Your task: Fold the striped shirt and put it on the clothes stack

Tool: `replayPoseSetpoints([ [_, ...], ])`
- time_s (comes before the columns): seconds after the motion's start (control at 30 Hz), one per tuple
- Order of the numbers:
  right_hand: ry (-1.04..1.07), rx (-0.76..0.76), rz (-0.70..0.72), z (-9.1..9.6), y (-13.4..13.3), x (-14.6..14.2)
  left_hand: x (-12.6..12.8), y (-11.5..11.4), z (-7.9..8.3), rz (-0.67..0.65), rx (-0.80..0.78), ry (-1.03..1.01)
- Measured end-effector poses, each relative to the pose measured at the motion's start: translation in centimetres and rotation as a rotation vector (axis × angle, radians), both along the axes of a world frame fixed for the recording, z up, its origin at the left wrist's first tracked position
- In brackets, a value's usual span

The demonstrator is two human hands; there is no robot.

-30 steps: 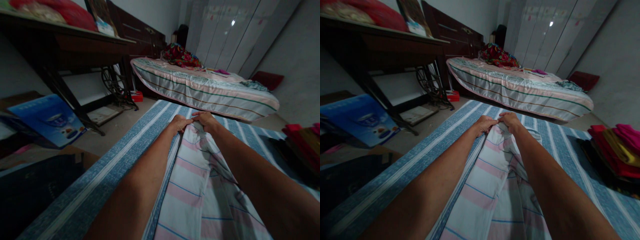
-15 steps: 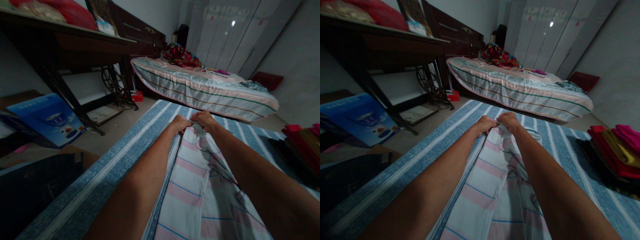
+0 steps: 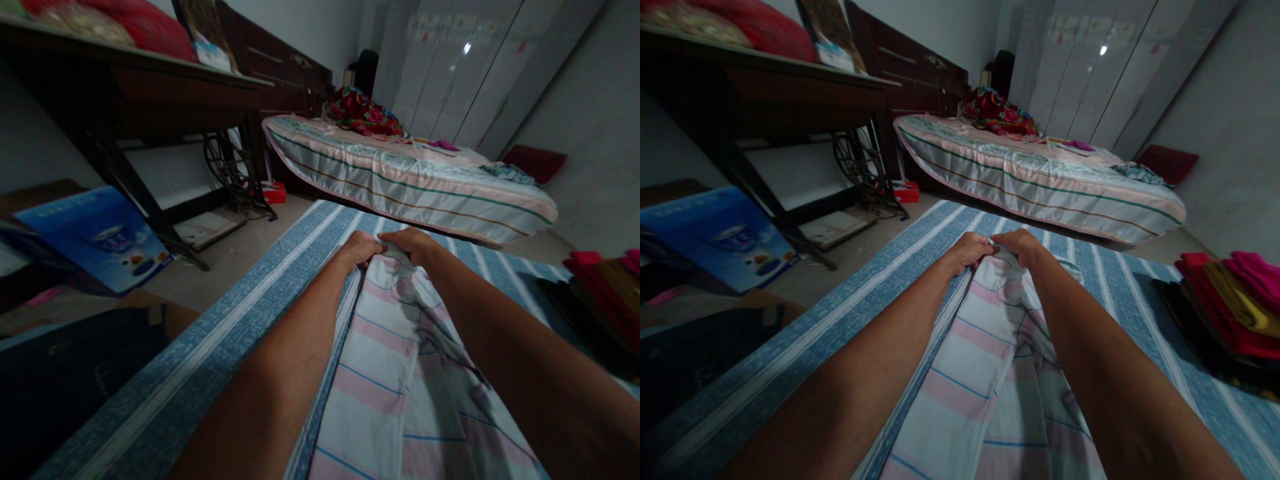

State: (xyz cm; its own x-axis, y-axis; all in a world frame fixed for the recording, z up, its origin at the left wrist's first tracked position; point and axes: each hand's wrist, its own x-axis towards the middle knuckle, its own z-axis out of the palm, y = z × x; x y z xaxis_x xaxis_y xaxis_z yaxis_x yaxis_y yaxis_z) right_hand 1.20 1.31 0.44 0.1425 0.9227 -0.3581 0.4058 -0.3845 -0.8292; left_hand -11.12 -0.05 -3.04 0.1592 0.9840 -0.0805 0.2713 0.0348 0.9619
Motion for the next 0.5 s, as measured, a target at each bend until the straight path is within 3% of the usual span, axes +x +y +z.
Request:
replayPoseSetpoints([
  [0.5, 0.072, -0.13, 0.051, -0.38, 0.55, 0.36, -0.12, -0.23, -0.09, -0.016, 0.031, -0.05],
])
